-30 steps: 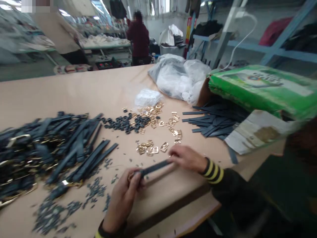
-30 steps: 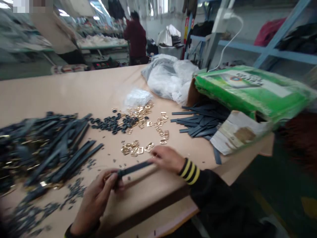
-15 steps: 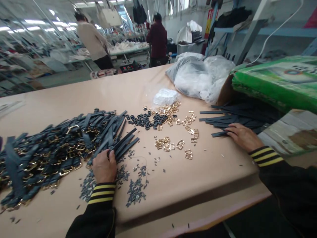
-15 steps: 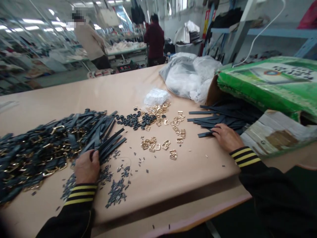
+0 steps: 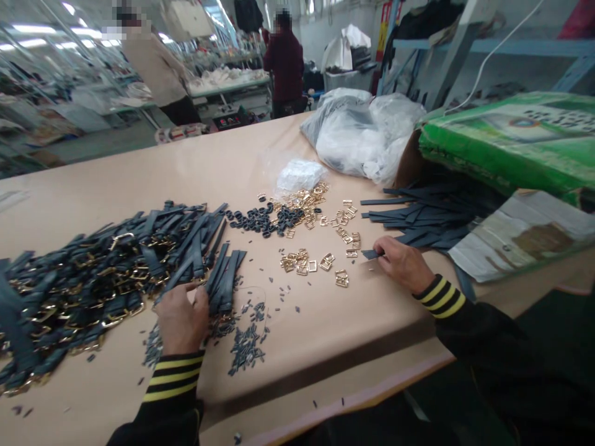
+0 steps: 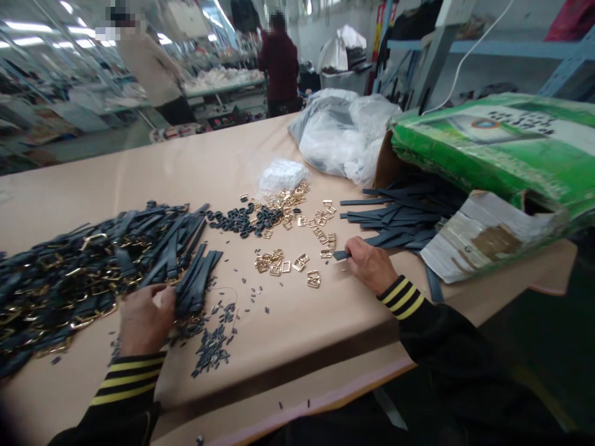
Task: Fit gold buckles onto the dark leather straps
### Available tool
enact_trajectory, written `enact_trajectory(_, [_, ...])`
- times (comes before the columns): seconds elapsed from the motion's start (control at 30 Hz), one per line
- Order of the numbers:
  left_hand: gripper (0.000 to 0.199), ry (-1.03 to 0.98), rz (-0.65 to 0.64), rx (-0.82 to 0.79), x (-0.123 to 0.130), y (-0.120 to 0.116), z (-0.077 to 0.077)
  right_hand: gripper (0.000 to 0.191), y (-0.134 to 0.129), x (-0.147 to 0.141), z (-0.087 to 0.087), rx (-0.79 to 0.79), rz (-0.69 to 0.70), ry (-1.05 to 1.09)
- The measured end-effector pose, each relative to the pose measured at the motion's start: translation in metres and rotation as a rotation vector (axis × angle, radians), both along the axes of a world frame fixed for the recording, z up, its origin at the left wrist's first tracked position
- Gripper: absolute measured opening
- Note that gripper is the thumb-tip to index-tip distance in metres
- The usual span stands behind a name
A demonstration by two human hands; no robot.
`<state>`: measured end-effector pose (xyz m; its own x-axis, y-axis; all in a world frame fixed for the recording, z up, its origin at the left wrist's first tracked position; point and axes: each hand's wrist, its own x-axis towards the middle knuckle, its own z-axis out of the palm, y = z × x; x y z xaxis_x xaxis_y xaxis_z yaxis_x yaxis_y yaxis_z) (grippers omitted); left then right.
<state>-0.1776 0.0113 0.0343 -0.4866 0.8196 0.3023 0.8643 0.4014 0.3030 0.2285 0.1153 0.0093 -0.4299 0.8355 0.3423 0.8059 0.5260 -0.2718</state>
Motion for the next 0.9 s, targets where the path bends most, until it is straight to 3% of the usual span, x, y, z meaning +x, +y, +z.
enact_trajectory(0.07, [0.032,-0.051,-0.067,0.110,0.038,-0.008,0.004,0.011,-0.006,-0.004,0.006,0.023,0.055,0.074])
enact_trajectory(0.1, [0.032,-0.184,-0.119,0.115,0.061,-0.012,0.006,0.011,-0.010,-0.008,0.010,0.038,0.100,0.124])
enact_trajectory(0.23, [0.039,-1.254,-0.349,-0.165,0.152,-0.027,0.001,0.011,-0.045,-0.034,0.014,0.082,0.241,0.278])
enact_trajectory(0.3, [0.040,-1.589,-0.383,-0.219,0.181,-0.031,-0.007,0.013,-0.069,-0.050,0.010,0.074,0.291,0.276])
enact_trajectory(0.37, [0.033,-1.687,-0.380,-0.188,0.195,-0.032,-0.016,0.015,-0.089,-0.062,0.005,0.050,0.304,0.246])
enact_trajectory(0.47, [0.023,-1.655,-0.340,-0.156,0.194,-0.034,-0.023,0.016,-0.106,-0.065,0.002,0.020,0.306,0.231])
enact_trajectory(0.63, [0.021,-1.623,-0.332,-0.227,0.175,-0.044,-0.015,0.029,-0.098,-0.048,0.018,-0.036,0.237,0.216])
enact_trajectory(0.73, [0.024,-1.693,-0.359,-0.271,0.169,-0.049,-0.013,0.021,-0.093,-0.041,0.028,-0.326,0.279,0.238])
enact_trajectory(0.9, [0.026,-1.777,-0.253,-0.102,0.167,-0.048,-0.013,0.016,-0.104,-0.044,0.025,-1.245,0.299,0.609])
